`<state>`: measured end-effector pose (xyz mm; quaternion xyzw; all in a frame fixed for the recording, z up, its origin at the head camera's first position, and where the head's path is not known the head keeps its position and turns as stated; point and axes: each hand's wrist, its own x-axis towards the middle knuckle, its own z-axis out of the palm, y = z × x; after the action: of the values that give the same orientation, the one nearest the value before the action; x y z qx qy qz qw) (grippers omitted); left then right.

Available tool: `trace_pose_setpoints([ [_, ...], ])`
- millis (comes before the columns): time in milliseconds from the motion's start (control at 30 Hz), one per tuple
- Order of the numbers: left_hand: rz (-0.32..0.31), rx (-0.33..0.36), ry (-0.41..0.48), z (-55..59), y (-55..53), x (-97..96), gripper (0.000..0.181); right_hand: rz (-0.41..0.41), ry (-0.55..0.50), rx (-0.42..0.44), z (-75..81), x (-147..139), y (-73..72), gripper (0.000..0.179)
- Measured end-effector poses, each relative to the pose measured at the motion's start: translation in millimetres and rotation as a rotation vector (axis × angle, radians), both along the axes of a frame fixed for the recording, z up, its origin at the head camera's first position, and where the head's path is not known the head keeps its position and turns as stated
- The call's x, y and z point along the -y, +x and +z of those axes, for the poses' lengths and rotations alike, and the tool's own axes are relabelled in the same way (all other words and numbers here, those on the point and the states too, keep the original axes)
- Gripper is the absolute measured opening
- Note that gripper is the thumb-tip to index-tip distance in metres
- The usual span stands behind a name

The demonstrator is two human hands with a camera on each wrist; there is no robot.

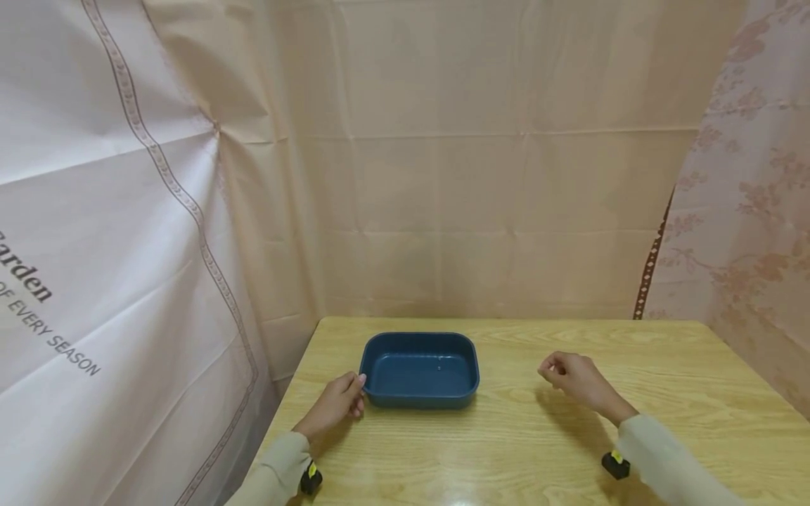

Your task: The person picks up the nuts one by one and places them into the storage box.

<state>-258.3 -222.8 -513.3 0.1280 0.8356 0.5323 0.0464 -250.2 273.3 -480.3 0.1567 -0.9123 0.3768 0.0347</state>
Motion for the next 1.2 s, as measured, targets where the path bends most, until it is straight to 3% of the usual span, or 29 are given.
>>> trace_pose_setpoints([
  [800, -0.006, 0.008, 0.029, 0.2, 2.9, 0.3, 0.045, 0.034, -0.017, 0.0, 3.9, 16, -0.4, 0.022],
  [1200, -0.021, 0.003, -0.015, 3.5, 0.4, 1.5, 0.043, 0.077, -0.018, 0.007, 1.0, 20, -5.6, 0.023],
])
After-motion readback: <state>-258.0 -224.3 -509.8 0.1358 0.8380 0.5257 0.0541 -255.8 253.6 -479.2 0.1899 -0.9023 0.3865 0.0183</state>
